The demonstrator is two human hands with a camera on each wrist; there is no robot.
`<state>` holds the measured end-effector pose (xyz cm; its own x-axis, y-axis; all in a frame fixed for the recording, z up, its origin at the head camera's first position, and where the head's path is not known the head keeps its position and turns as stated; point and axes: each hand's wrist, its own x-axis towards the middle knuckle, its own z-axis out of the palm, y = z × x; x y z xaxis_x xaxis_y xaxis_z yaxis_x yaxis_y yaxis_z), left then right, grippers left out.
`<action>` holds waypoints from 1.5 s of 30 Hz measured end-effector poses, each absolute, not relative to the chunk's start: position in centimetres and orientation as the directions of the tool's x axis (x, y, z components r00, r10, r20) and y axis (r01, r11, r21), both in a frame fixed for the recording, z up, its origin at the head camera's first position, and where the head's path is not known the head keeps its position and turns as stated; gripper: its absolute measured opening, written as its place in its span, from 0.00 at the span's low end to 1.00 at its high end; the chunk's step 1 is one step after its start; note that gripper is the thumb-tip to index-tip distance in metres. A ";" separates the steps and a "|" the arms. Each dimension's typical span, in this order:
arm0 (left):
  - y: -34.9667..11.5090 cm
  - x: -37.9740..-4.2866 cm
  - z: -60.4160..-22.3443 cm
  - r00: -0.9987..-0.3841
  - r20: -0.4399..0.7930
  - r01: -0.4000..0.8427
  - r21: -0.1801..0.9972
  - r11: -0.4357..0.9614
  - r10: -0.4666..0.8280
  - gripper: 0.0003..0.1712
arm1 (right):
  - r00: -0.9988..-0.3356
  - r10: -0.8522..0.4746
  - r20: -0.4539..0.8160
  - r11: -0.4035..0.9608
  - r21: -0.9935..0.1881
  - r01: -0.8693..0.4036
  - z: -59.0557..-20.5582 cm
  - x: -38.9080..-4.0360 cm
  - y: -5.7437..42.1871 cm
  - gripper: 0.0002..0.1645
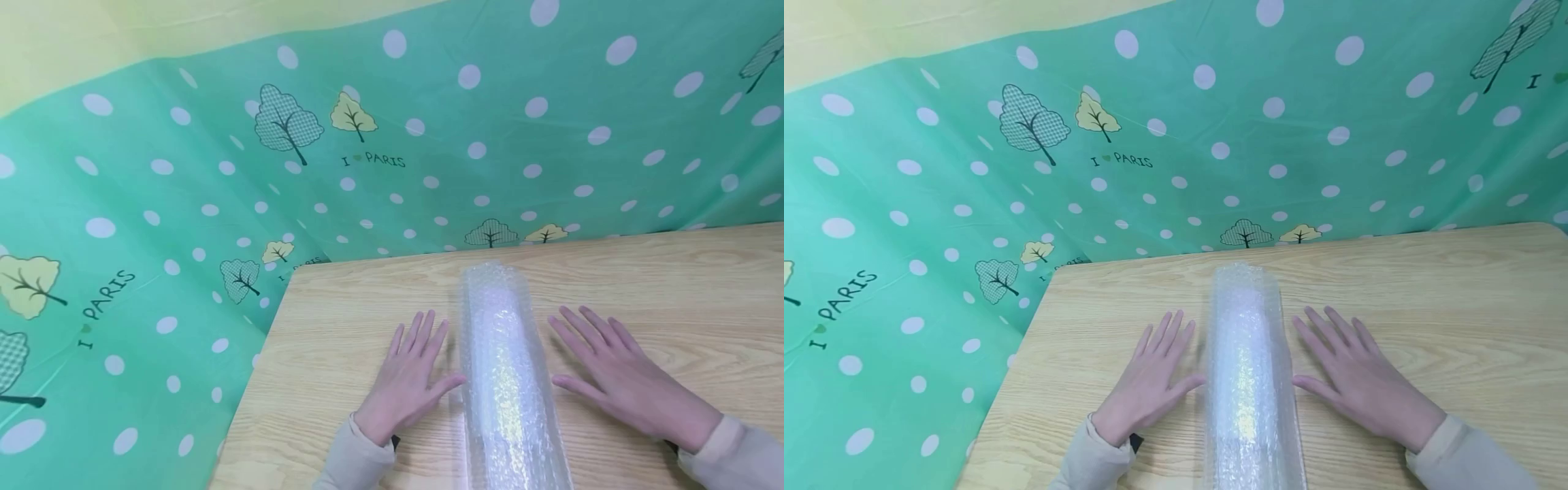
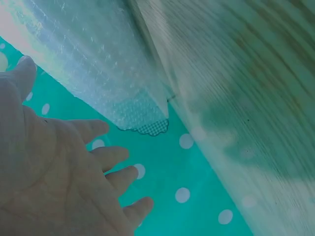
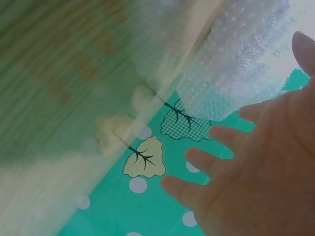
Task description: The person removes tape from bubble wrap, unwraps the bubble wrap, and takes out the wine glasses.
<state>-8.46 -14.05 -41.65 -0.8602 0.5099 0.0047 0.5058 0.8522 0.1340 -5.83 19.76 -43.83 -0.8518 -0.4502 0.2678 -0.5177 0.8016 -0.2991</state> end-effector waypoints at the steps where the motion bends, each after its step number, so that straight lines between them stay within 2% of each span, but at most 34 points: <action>1: -14.0 -8.5 -41.7 -0.859 0.008 0.508 0.138 0.850 0.512 0.49 | -0.852 -0.450 0.266 0.801 -0.302 -0.517 -43.8 -5.8 19.7 0.49; 15: -13.9 -8.4 -41.5 -0.858 0.012 0.507 0.175 0.844 0.513 0.48 | -0.845 -0.453 0.286 0.778 -0.335 -0.531 -43.7 -6.3 19.1 0.46; 21: -13.9 -8.4 -41.5 -0.861 0.016 0.501 0.202 0.842 0.508 0.46 | -0.849 -0.449 0.278 0.756 -0.388 -0.527 -43.3 -6.8 18.6 0.45; 34: -13.9 -8.4 -41.9 -0.869 0.009 0.472 0.312 0.824 0.495 0.44 | -0.862 -0.438 0.255 0.716 -0.481 -0.506 -42.6 -8.4 18.2 0.38; 41: -13.7 -8.1 -41.6 -0.881 -0.069 0.391 0.450 0.803 0.468 0.48 | -0.868 -0.444 0.222 0.711 -0.503 -0.492 -42.2 -8.7 17.6 0.34; 45: -13.6 -8.1 -41.4 -0.881 -0.092 0.366 0.487 0.793 0.464 0.47 | -0.864 -0.447 0.233 0.705 -0.502 -0.501 -42.1 -8.8 17.2 0.33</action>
<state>-8.13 -13.61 -41.35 -0.8813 0.4636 -0.0915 0.3664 0.7928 0.4871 -8.82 17.19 -42.05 -0.8636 -0.4474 0.2325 -0.5006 0.7054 -0.5019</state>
